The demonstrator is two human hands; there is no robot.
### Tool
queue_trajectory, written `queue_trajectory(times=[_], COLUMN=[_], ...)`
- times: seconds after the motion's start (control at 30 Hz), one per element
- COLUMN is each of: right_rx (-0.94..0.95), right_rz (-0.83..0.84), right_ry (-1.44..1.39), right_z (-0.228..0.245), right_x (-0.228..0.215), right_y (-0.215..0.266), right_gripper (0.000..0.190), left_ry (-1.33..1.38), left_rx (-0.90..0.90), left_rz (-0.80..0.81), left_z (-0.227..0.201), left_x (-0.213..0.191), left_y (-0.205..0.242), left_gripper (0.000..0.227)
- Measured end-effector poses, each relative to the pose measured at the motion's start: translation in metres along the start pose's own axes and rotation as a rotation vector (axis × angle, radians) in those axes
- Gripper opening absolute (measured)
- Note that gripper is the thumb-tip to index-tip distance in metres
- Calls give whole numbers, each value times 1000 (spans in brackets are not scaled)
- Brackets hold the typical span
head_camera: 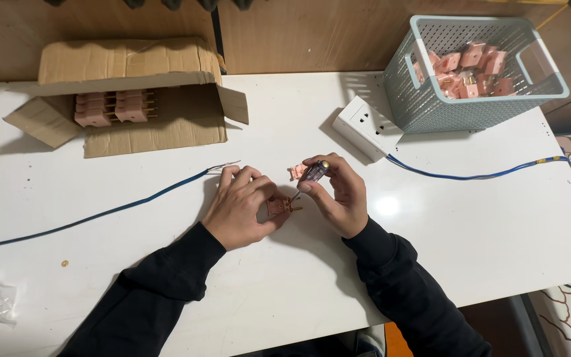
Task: The person assembles an electric plug by attaching terminal pins to wire ends, tightening screws with a screwdriver, and joining the plastic housing pieces.
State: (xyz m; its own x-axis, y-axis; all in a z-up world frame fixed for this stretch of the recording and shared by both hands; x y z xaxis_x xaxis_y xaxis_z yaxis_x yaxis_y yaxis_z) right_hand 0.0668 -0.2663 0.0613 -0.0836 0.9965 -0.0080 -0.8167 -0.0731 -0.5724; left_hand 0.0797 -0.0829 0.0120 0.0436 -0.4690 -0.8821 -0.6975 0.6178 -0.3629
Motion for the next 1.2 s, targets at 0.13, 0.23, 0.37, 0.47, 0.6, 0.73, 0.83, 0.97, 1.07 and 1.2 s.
queue_trajectory(times=[0.13, 0.23, 0.37, 0.47, 0.6, 0.73, 0.83, 0.97, 1.07, 1.2], right_rx=[-1, 8, 23, 35, 31, 26, 26, 18, 15, 3], right_rz=[4, 12, 20, 28, 45, 39, 35, 50, 52, 50], right_ry=[-1, -1, -4, 0, 6, 4, 3, 8, 6, 14], right_z=[3, 2, -2, -2, 1, 3, 3, 3, 4, 7], right_x=[3, 4, 4, 5, 9, 8, 7, 9, 10, 10], right_y=[-3, -3, -3, 0, -3, -2, -3, -2, -3, -3], right_gripper=[33, 33, 32, 33, 33, 32, 32, 33, 33, 32], left_ry=[-11, -8, 10, 21, 27, 26, 37, 42, 44, 42], left_rx=[6, 2, -6, -8, -13, -13, -9, -7, -4, 1], left_rz=[7, 2, 17, 28, 7, 12, 7, 4, 0, -5], left_z=[-3, -3, 0, -1, -1, -1, -1, -2, 0, -2], left_x=[-3, -2, 2, 2, 1, 0, -1, -1, -1, -2], left_y=[-2, -2, -1, 0, 0, 0, -1, -1, -1, -1], left_gripper=[33, 31, 32, 32, 31, 30, 30, 31, 31, 31])
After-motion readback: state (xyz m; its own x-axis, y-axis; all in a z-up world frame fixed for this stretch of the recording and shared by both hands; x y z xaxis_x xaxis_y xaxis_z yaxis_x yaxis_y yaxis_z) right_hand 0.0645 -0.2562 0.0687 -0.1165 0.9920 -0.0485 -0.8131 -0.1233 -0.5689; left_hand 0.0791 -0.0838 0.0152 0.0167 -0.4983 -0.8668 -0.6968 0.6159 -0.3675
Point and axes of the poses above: each hand's wrist, its own y-axis away from the middle knuckle, its own x-axis out of the palm, z = x × y, the point moved 9 cm from there along -y, towards the middle knuckle, and after that the axes turned 9 degrees about -y, right-handed, at the moved point
